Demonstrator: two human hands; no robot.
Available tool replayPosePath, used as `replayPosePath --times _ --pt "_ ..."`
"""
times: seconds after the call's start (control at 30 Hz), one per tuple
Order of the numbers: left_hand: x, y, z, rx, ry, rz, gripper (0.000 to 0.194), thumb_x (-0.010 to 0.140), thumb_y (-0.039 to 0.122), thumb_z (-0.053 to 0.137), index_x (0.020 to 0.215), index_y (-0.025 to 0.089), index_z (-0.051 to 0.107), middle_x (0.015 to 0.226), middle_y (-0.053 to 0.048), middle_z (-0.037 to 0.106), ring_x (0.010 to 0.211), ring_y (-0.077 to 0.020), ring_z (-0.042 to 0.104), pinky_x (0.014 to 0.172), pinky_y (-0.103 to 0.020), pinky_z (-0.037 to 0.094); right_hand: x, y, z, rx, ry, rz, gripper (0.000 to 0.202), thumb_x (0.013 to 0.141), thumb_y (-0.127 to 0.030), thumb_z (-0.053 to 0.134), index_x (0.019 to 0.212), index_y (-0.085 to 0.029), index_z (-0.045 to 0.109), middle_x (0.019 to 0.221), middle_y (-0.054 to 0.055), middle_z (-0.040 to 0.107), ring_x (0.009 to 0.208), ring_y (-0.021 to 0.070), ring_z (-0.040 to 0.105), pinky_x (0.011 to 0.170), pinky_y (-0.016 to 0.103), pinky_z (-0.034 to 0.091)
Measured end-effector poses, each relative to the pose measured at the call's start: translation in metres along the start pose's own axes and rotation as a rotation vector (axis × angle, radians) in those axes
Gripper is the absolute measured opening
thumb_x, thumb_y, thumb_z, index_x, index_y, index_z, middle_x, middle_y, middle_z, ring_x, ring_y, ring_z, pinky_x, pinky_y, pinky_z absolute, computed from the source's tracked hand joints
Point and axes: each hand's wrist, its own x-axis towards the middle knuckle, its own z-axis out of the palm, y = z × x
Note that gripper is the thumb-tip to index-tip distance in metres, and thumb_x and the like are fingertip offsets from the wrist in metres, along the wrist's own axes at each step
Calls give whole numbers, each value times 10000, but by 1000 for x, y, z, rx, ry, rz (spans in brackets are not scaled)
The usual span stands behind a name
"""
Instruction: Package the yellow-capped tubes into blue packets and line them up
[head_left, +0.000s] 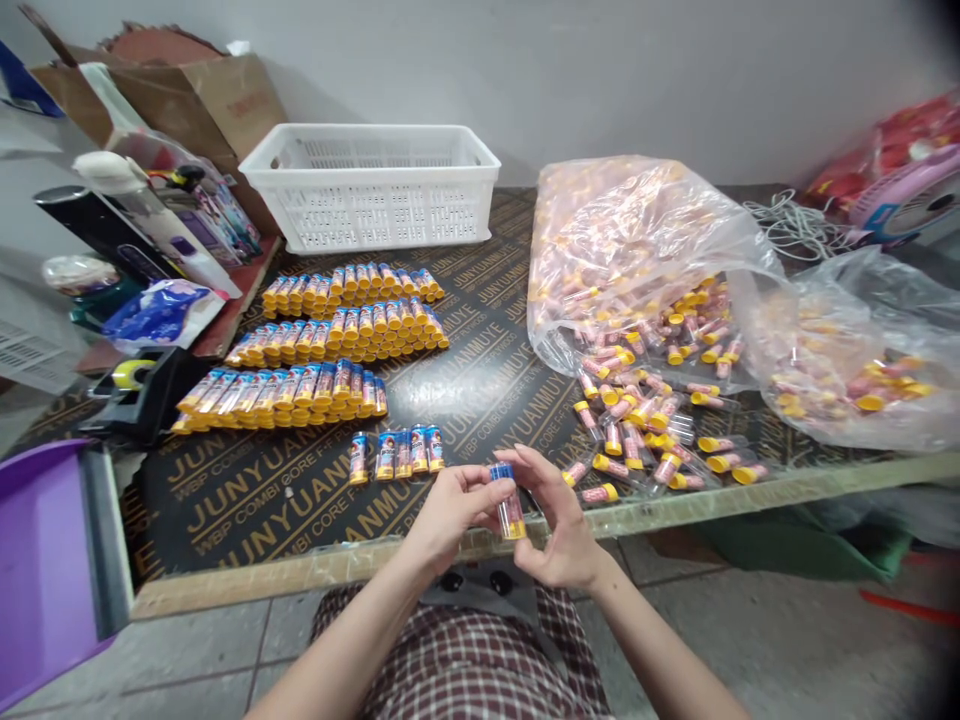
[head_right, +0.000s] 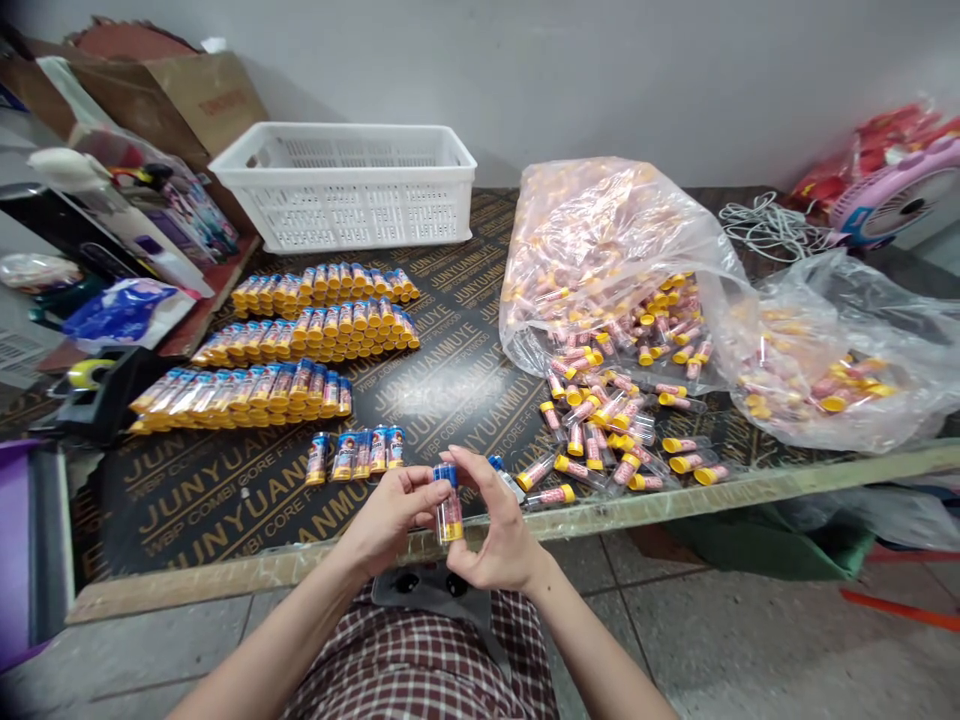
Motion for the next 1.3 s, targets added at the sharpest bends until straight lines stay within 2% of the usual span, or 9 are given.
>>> replayPosePath --times 0.23,0.47,0.63,0.7,0.8,0.9,1.0,1.13,1.3 --pt "-6 12 -20 116 149 87 322 606 425 758 615 143 604 582 -14 640 504 -107 563 490 -202 427 10 4 -13 -209 -63 68 839 735 -307 614 1437 -241 160 1451 114 310 1296 284 371 1046 461 354" --pt "-31 48 -131 814 908 238 384 567 530 726 626 171 606 538 -23 640 521 -173 577 517 -250 396 8 40 -38 -984 -20 326 831 673 -543 664 1378 -200 391 851 114 653 902 348 544 869 585 319" --pt "-30 46 -174 1289 974 65 442 642 630 601 579 193 626 600 -69 672 651 -250 624 587 -286 387 2 33 -27 -1113 -135 394 832 677 -465 673 1395 -184 361 848 118 667 918 338 531 917 540 267" --pt "-31 47 -168 1357 1045 44 477 660 659 563 629 193 656 653 -80 687 676 -266 625 583 -292 380 4 27 -20 -1104 -163 419 808 699 -410 660 1403 -177 339 851 105 672 926 321 535 936 521 246" --pt "-31 47 -137 1291 1163 246 471 738 619 516 736 179 681 677 -65 686 657 -233 621 589 -277 389 12 19 -4 -1044 -166 455 796 720 -376 643 1413 -169 309 864 94 676 912 295 547 941 487 244" --pt "-21 30 -90 1170 844 426 399 813 513 484 770 176 693 672 -38 688 625 -187 614 610 -253 415 21 12 14 -969 -167 479 827 718 -397 653 1421 -172 281 894 98 676 900 285 559 924 461 268" --pt "-3 0 -47 1188 362 352 323 866 375 445 856 174 697 817 -65 720 728 -197 646 698 -271 445 25 7 26 -908 -188 498 852 726 -404 657 1438 -194 240 931 103 664 894 287 566 882 449 318" --pt "10 -29 -24 1266 315 317 311 904 260 379 964 148 663 915 -114 701 850 -219 645 771 -302 447 17 8 16 -766 -242 471 813 735 -366 673 1427 -203 278 1011 110 609 945 278 540 833 398 392" --pt "11 -24 -23 1392 338 289 257 905 296 422 983 151 620 904 -95 667 820 -213 633 739 -296 450 12 23 -12 -518 -214 385 496 848 -341 576 1299 -184 441 1065 95 569 1001 221 511 869 341 415"
